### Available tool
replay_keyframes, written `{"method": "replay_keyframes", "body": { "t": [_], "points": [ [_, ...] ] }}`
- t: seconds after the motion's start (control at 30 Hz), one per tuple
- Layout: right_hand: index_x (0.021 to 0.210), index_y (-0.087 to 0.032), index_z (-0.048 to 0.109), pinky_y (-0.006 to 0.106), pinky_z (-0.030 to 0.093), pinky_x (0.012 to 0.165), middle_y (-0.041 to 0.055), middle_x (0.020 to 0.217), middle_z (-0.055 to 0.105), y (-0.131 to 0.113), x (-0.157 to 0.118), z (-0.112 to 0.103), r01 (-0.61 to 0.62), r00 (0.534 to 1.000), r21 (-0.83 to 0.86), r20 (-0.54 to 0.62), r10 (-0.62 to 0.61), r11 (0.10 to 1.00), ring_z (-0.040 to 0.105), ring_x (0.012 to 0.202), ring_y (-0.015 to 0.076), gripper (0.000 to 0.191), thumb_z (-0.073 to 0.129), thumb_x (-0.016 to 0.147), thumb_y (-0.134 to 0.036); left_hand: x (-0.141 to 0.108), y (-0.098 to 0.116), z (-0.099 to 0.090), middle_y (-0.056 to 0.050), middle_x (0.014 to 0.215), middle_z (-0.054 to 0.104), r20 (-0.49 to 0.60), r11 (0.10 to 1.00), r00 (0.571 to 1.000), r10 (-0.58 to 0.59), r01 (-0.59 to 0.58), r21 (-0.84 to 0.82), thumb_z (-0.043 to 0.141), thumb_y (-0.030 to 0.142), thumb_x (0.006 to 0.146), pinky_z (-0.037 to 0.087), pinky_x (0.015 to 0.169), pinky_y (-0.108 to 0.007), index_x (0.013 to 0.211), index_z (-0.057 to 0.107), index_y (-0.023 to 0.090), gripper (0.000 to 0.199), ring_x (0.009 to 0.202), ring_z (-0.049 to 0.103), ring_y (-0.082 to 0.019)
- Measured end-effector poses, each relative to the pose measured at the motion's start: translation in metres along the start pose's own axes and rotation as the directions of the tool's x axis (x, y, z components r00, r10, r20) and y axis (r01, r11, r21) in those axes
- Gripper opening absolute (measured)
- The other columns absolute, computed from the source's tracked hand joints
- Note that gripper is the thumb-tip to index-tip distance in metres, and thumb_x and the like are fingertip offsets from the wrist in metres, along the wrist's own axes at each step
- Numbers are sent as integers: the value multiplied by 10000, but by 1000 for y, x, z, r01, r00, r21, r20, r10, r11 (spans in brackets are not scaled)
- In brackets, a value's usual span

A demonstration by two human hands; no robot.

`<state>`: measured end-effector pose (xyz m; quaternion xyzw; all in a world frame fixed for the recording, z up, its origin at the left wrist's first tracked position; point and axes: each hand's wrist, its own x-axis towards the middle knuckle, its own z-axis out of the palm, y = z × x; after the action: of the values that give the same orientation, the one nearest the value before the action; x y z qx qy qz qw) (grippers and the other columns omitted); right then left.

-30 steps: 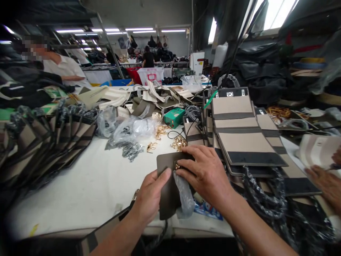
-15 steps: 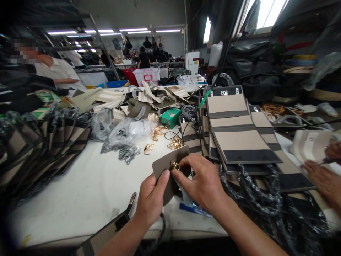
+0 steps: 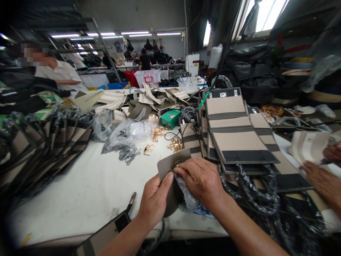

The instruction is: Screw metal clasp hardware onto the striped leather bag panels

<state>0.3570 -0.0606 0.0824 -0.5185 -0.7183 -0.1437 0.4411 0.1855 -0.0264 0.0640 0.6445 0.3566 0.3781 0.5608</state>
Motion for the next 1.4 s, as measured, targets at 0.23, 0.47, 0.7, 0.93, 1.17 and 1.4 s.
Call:
{"method": "replay_keyframes", "body": {
  "t": [0.23, 0.47, 0.7, 0.93, 1.17, 1.4],
  "points": [
    [1037, -157, 719, 320, 549, 742, 62, 908, 768, 7, -2, -9, 199, 976, -35, 101, -194, 979, 702, 777, 170, 92, 652, 975, -171, 5, -6, -8, -11, 760, 636, 60, 984, 990, -131, 137, -113, 591, 537, 959, 448, 718, -262, 897, 694, 156, 399, 745, 541, -155],
    [1092, -96, 695, 349, 537, 737, 109, 968, 757, 28, 6, -27, 504, 813, 9, 333, -477, 864, 691, 815, 187, 227, 475, 1038, -114, 16, -8, -13, -34, 799, 677, 277, 888, 928, -250, 334, -317, 697, 499, 896, 467, 719, -271, 910, 694, 131, 368, 735, 589, -155],
    [901, -183, 732, 293, 550, 735, 46, 837, 754, 28, -12, -7, 4, 998, -2, 62, -4, 1000, 691, 753, 157, 131, 637, 989, -204, 22, -8, 6, -39, 826, 670, 130, 978, 983, -129, 148, -147, 628, 547, 930, 472, 759, -283, 885, 691, 151, 404, 823, 575, -189],
    [879, -216, 746, 287, 546, 702, 26, 825, 755, 33, 1, -22, -239, 970, 65, -31, 242, 969, 700, 745, 161, 113, 671, 961, -231, 12, -10, -2, -27, 710, 650, 366, 956, 896, -252, 289, -49, 772, 549, 813, 441, 657, -286, 830, 724, 137, 415, 662, 556, -161],
    [923, -213, 714, 311, 543, 731, 41, 906, 727, 17, -6, -33, -360, 909, 114, -182, 376, 926, 664, 775, 165, 83, 654, 961, -255, 6, -20, 7, -94, 965, 768, 265, 878, 933, -245, 329, -349, 723, 444, 893, 541, 835, -344, 1128, 733, 122, 398, 862, 690, -220],
    [1065, -204, 739, 357, 520, 765, 79, 932, 725, -25, -66, -12, -265, 964, 27, 44, 264, 964, 661, 831, 204, 168, 739, 917, -284, 9, -16, 13, -81, 1018, 771, 105, 886, 972, -208, 233, -401, 740, 411, 881, 538, 896, -341, 1084, 747, 137, 341, 924, 680, -214]
  ]
}}
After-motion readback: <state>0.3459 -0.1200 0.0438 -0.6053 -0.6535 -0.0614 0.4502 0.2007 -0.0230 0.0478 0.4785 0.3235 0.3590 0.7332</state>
